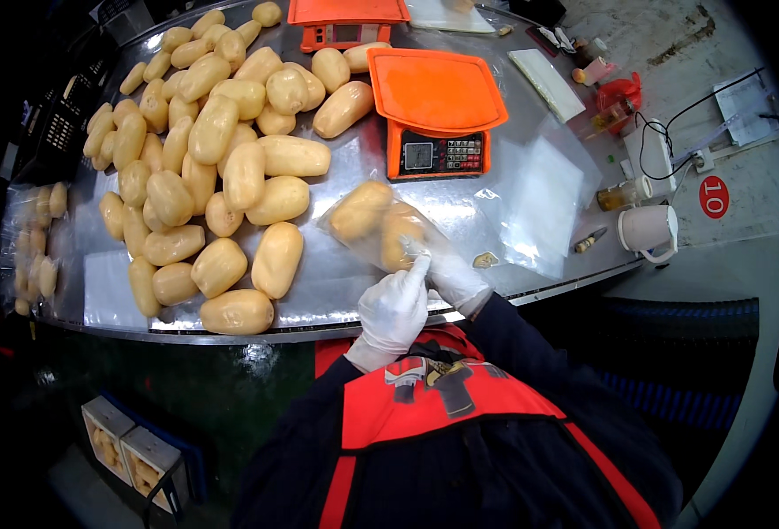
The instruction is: The person places peeled potatoes into plastic bags, weighs them on a digital scale, and places the sealed bags into a crate. The process is repeated continuously with multiple potatoes.
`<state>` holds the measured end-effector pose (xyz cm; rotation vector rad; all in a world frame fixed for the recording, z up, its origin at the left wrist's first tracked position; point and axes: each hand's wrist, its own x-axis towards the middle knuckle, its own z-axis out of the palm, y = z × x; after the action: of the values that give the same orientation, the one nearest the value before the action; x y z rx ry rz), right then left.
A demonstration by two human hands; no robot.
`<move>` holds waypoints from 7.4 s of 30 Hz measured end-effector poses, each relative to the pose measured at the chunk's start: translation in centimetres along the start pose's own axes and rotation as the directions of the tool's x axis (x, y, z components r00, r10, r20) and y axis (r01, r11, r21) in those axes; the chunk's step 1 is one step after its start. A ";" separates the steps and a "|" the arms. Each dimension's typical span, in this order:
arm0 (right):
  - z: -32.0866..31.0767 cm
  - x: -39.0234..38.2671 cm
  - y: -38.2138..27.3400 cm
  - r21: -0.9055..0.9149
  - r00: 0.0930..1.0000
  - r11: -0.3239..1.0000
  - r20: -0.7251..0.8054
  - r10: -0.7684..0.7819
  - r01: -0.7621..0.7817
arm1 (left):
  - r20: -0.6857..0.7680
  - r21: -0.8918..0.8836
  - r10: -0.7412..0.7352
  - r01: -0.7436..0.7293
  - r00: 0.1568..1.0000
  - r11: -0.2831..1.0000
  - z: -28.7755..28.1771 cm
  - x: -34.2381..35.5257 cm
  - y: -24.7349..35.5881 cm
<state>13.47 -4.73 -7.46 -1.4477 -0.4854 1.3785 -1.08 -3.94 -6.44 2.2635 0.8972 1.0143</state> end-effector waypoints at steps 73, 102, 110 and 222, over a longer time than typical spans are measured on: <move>-45.6 -53.5 44.6 0.102 -0.120 0.977 -0.985 0.126 0.186 | 0.942 -0.193 0.165 0.070 0.293 0.979 8.3 -9.5 21.5; -29.3 -5.6 -0.3 -0.906 0.895 -0.031 -0.411 -0.171 -0.422 | 0.589 -0.165 -0.348 0.530 0.730 0.832 0.1 -7.8 4.3; -27.1 1.1 6.4 -0.840 0.651 0.451 -0.527 -0.546 -0.302 | 0.629 -0.131 -0.222 0.384 0.745 0.914 -1.8 -3.2 2.2; 10.3 2.2 -3.9 -0.155 0.642 0.940 0.695 0.323 -0.305 | -0.194 0.602 -0.363 0.403 0.911 0.689 -14.5 -1.2 -7.5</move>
<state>6.13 2.61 -3.24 -0.9793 -0.7609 2.2481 -15.74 2.52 -3.27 2.3814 1.8867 0.6351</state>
